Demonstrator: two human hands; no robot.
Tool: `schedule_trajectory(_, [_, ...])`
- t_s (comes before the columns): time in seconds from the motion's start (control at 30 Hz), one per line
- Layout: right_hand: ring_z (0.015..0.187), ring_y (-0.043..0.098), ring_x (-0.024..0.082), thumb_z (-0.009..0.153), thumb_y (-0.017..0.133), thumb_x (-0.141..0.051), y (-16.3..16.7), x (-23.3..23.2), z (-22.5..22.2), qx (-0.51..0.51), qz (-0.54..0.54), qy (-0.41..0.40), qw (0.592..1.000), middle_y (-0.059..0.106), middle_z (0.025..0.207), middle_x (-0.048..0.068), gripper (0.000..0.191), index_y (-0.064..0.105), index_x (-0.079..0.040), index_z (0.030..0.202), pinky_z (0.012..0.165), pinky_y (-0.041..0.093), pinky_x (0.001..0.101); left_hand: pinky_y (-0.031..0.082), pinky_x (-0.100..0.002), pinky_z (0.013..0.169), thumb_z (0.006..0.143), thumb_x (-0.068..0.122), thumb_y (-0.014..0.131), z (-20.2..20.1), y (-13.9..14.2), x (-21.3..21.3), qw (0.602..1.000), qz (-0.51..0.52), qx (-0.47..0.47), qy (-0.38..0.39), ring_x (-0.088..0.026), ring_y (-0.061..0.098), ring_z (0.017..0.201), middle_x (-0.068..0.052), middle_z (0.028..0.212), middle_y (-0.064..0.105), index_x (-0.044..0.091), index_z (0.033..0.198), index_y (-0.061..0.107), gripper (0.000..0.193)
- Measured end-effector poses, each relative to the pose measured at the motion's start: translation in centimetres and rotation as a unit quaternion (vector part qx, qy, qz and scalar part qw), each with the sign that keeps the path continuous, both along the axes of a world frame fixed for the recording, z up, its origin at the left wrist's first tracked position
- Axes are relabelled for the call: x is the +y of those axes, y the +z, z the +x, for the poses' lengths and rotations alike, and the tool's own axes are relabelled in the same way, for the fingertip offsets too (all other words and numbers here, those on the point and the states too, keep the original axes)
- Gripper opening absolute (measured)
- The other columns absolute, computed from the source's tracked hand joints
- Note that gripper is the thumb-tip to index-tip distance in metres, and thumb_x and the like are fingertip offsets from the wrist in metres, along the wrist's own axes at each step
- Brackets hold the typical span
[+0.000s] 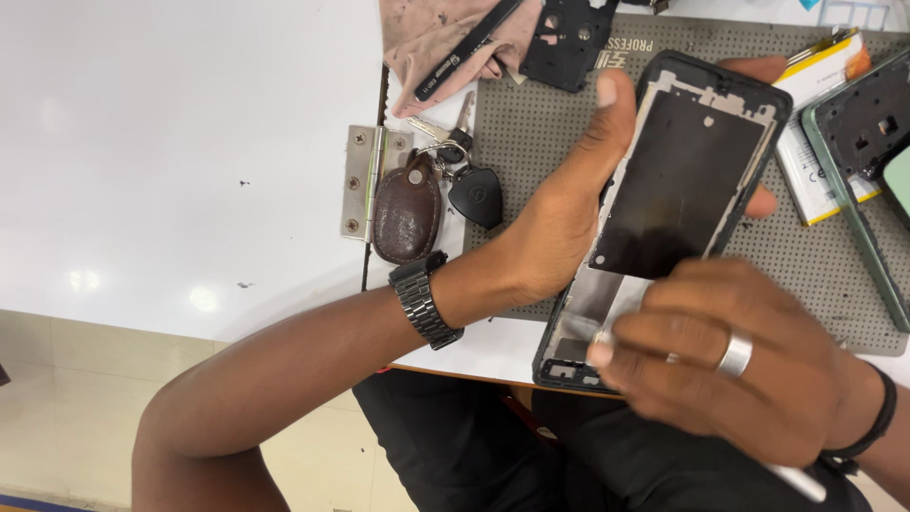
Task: The person holds a disassembled phone frame in one hand and uses a metal pry tool to scrape and pry along the frame edge, working around the phone's perimeter. They reposition the phone repeatedly to reach different edges, with other phone housings, pliers, tweezers and a battery visible on the work mat.
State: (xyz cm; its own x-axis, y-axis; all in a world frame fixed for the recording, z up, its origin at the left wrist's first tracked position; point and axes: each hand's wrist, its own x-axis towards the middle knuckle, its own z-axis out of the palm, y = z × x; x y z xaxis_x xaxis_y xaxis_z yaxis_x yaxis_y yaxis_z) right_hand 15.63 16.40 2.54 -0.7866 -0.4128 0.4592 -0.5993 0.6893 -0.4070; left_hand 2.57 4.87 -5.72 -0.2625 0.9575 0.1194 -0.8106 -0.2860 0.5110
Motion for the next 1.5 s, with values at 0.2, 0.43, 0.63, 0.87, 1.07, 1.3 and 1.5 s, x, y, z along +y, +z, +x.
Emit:
schedule_trajectory(0.2, [0.090,0.067,0.024,0.090,0.084,-0.016,0.1,-0.2,-0.2,-0.040,-0.026,0.023,0.999,0.068,0.096,0.006,0.020,0.069,-0.006,0.100,0.070,0.054,0.0388,0.062,-0.038,0.088,0.114,0.071,0.021,-0.3,-0.4,0.7,1.000,0.011,0.009,-0.003,-0.024,0.067,0.107,-0.021,0.119,0.062,0.003,0.158,0.033,0.081])
schedule_trajectory(0.43, [0.090,0.066,0.023,0.086,0.079,-0.023,-0.1,-0.4,0.3,-0.053,-0.033,0.063,0.996,0.068,0.099,0.005,0.028,0.071,-0.005,0.106,0.075,0.054,0.0418,0.067,-0.041,0.078,0.113,0.068,0.023,-0.7,-0.7,1.2,1.000,0.019,0.018,0.001,-0.025,0.070,0.099,-0.020,0.114,0.065,0.004,0.156,0.034,0.078])
schedule_trajectory(0.63, [0.091,0.066,0.025,0.087,0.082,-0.019,-0.3,0.5,-0.3,-0.038,-0.009,0.017,0.999,0.067,0.100,0.005,0.026,0.071,-0.005,0.106,0.074,0.052,0.0413,0.065,-0.035,0.085,0.119,0.066,0.025,-0.3,-1.2,1.4,1.000,0.010,0.002,0.011,-0.027,0.074,0.104,-0.020,0.117,0.063,0.002,0.154,0.037,0.074])
schedule_trajectory(0.87, [0.094,0.068,0.022,0.087,0.081,-0.024,-0.6,-0.4,0.3,-0.090,-0.057,0.082,0.991,0.067,0.103,0.002,0.024,0.071,-0.009,0.104,0.078,0.054,0.0408,0.068,-0.039,0.078,0.113,0.067,0.027,-0.1,-1.6,2.0,1.000,-0.004,-0.006,0.007,-0.027,0.074,0.105,-0.018,0.124,0.061,0.005,0.157,0.038,0.077])
schedule_trajectory(1.07, [0.093,0.068,0.021,0.085,0.082,-0.022,-0.4,-0.2,0.1,-0.100,-0.073,0.077,0.989,0.070,0.099,0.000,0.023,0.071,-0.011,0.102,0.074,0.052,0.0380,0.068,-0.036,0.077,0.111,0.069,0.029,0.4,-2.3,2.7,0.997,-0.016,0.061,0.044,-0.028,0.076,0.099,-0.020,0.124,0.064,0.005,0.155,0.043,0.079])
schedule_trajectory(1.3, [0.079,0.072,0.016,0.083,0.084,-0.020,0.2,0.0,-1.2,-0.146,-0.162,0.075,0.973,0.074,0.090,0.004,0.021,0.069,-0.010,0.092,0.062,0.052,0.0277,0.070,-0.038,0.091,0.108,0.074,0.019,0.7,-1.2,2.1,0.965,-0.084,0.238,0.068,-0.026,0.081,0.097,-0.021,0.108,0.075,0.006,0.150,0.052,0.087])
schedule_trajectory(1.5, [0.078,0.072,0.015,0.083,0.084,-0.021,0.2,0.4,-1.7,-0.173,-0.139,0.109,0.969,0.075,0.089,0.003,0.019,0.071,-0.011,0.091,0.060,0.052,0.0276,0.071,-0.039,0.083,0.102,0.081,0.022,0.6,-0.8,1.7,0.961,-0.073,0.254,0.082,-0.024,0.082,0.093,-0.019,0.099,0.079,0.009,0.148,0.046,0.089])
